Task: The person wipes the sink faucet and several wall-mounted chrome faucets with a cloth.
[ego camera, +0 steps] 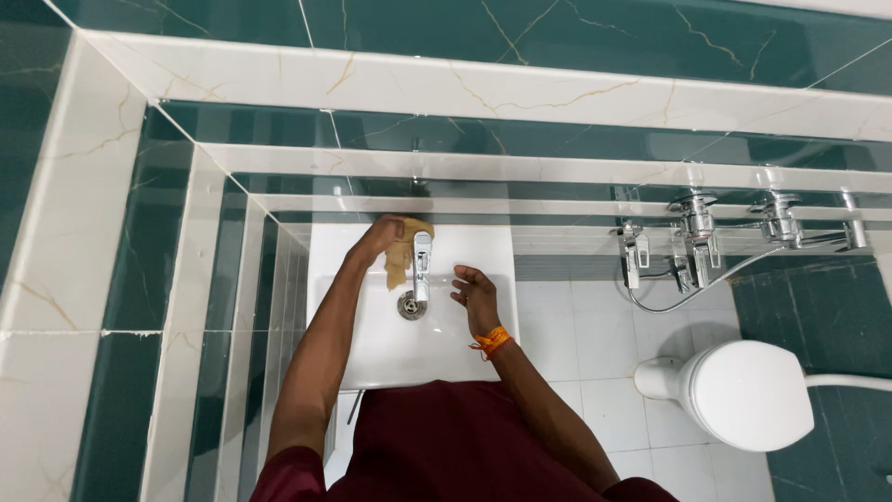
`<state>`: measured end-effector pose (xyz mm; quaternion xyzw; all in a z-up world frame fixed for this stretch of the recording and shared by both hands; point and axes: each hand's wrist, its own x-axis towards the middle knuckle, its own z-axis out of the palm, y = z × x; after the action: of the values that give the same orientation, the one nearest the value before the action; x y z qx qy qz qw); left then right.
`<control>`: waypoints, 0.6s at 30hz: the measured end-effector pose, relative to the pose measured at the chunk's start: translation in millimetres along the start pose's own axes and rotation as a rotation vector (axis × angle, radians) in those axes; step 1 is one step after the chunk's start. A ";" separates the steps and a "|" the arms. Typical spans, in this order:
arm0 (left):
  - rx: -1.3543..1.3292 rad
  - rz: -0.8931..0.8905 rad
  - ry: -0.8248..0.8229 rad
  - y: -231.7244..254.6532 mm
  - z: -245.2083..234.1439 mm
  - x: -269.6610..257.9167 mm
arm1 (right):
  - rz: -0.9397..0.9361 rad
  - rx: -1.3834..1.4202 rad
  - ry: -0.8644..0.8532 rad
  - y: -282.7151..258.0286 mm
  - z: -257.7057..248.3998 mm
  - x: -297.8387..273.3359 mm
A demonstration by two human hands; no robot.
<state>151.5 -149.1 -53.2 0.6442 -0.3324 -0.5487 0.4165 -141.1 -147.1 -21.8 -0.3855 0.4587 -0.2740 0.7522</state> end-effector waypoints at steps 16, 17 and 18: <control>0.008 0.217 0.583 56.8 71.4 -91.6 | -0.476 -0.377 -0.212 3.2 20.3 57.7; -0.099 0.355 0.671 47.4 75.6 -97.7 | -0.600 -0.444 -0.156 0.1 21.4 43.2; -0.207 0.494 0.755 38.7 79.4 -104.0 | -0.603 -0.443 -0.156 -5.3 21.8 28.2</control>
<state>56.1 -87.4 22.4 0.6557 -0.2444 -0.1902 0.6886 -109.6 -164.5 -24.8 -0.6762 0.3141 -0.3469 0.5690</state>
